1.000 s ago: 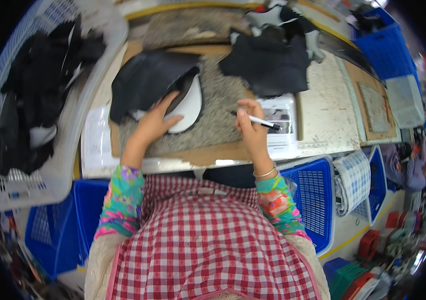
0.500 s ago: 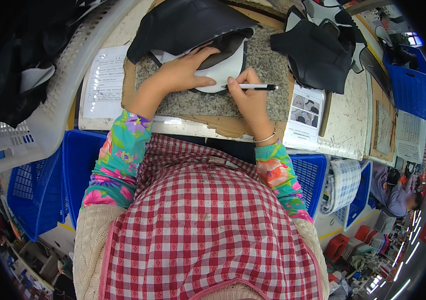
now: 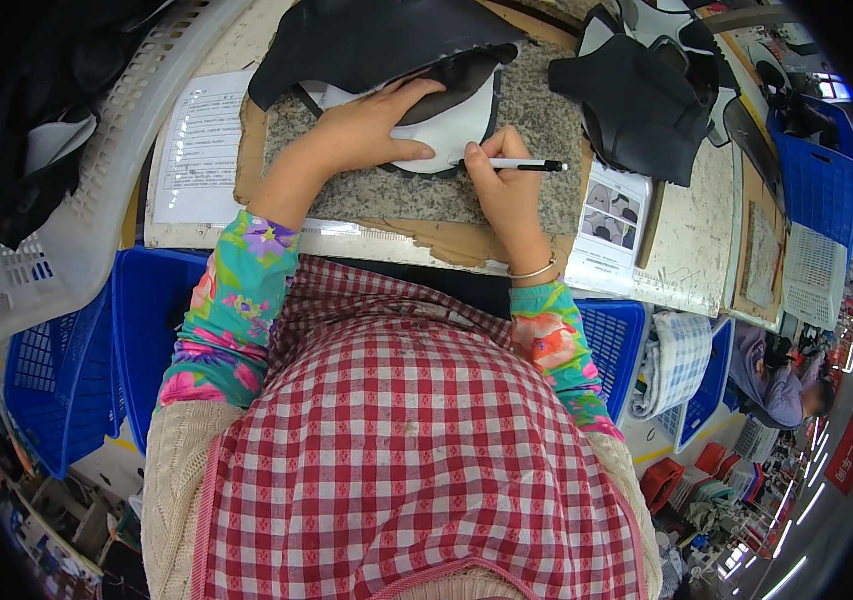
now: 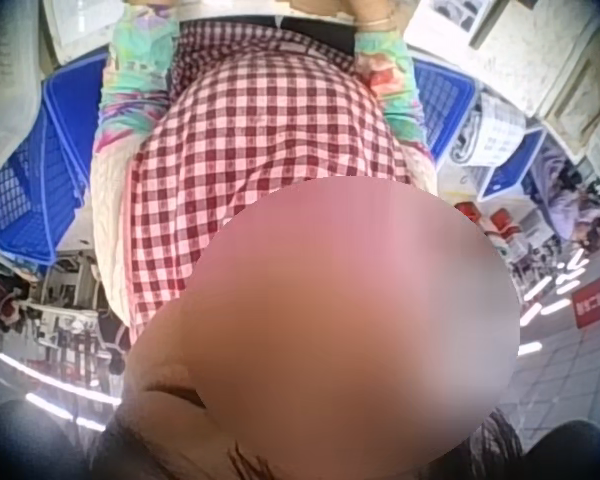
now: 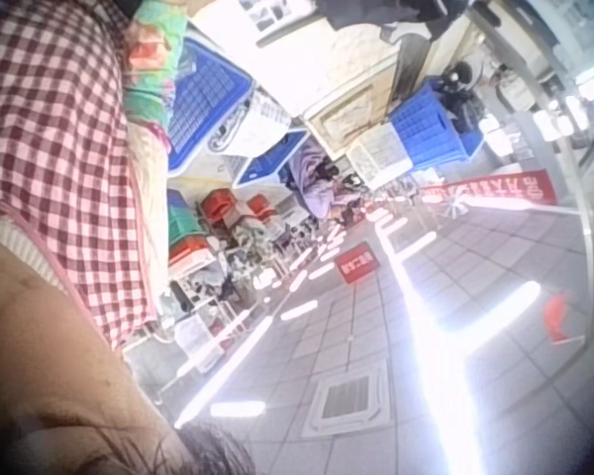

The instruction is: The person carries a basket of black fabric parts to a workstation, then repeatedly picks up individual parts, places them on a work surface, and marks them with a pen. The person also handles a small plastic bag and places parts into a blue basket.

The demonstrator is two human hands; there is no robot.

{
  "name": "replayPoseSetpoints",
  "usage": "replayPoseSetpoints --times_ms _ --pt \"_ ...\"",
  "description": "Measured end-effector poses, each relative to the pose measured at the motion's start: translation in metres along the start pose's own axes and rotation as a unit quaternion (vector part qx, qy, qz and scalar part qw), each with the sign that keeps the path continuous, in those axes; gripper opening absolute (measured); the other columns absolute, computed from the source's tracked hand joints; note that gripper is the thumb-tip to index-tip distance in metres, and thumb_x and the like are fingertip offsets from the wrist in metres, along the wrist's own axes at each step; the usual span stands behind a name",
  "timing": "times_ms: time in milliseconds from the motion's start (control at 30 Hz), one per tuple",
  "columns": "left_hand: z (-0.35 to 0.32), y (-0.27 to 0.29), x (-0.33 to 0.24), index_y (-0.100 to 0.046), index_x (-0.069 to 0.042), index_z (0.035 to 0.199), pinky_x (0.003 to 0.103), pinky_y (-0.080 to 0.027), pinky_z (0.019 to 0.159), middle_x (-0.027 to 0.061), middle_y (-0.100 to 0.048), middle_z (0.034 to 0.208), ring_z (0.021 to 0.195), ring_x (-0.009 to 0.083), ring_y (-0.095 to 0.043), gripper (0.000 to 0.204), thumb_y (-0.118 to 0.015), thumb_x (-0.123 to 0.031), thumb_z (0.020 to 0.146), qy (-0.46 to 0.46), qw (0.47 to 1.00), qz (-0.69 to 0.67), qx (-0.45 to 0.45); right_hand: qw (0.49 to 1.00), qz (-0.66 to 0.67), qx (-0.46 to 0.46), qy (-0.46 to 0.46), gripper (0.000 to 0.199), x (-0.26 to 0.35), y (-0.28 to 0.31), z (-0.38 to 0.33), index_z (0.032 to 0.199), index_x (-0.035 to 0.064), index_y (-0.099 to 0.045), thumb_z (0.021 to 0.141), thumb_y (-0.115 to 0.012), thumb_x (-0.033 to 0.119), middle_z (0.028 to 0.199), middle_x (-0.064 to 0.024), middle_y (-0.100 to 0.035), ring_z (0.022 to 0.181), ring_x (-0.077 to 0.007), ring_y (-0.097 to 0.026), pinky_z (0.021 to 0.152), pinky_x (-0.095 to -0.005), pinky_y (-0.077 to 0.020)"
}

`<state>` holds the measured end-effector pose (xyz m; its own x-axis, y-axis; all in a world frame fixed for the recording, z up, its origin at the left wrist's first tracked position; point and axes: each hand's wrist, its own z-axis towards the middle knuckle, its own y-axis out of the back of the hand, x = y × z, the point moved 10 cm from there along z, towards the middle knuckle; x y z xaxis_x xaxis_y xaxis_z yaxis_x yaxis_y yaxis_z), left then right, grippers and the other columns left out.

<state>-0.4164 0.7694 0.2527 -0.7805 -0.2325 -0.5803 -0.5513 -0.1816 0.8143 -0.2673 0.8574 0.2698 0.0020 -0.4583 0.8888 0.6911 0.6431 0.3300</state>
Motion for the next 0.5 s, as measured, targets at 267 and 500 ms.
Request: replayPoseSetpoints --times_ms 267,500 --pt "-0.017 0.021 -0.019 -0.056 -0.012 0.138 0.044 -0.046 0.106 0.011 -0.051 0.15 0.135 0.0359 -0.05 0.063 -0.079 -0.028 0.081 -0.036 0.991 -0.024 -0.129 0.998 0.048 -0.037 -0.007 0.025 -0.007 0.013 -0.001 0.08 0.0057 -0.05 0.094 -0.069 0.014 0.067 0.0015 -0.048 0.061 -0.0077 -0.041 0.055 -0.0275 -0.0376" --pt "-0.075 0.079 -0.111 -0.068 -0.013 0.121 0.041 -0.043 0.098 0.0091 -0.061 0.124 0.113 0.0301 -0.057 0.044 -0.067 -0.003 0.078 -0.177 0.841 0.251 -0.445 0.968 0.224 -0.07 -0.089 0.019 -0.021 0.028 -0.007 0.088 0.008 -0.05 0.099 -0.064 0.013 0.074 0.006 -0.046 0.067 -0.0026 -0.04 0.059 -0.0215 -0.0329"
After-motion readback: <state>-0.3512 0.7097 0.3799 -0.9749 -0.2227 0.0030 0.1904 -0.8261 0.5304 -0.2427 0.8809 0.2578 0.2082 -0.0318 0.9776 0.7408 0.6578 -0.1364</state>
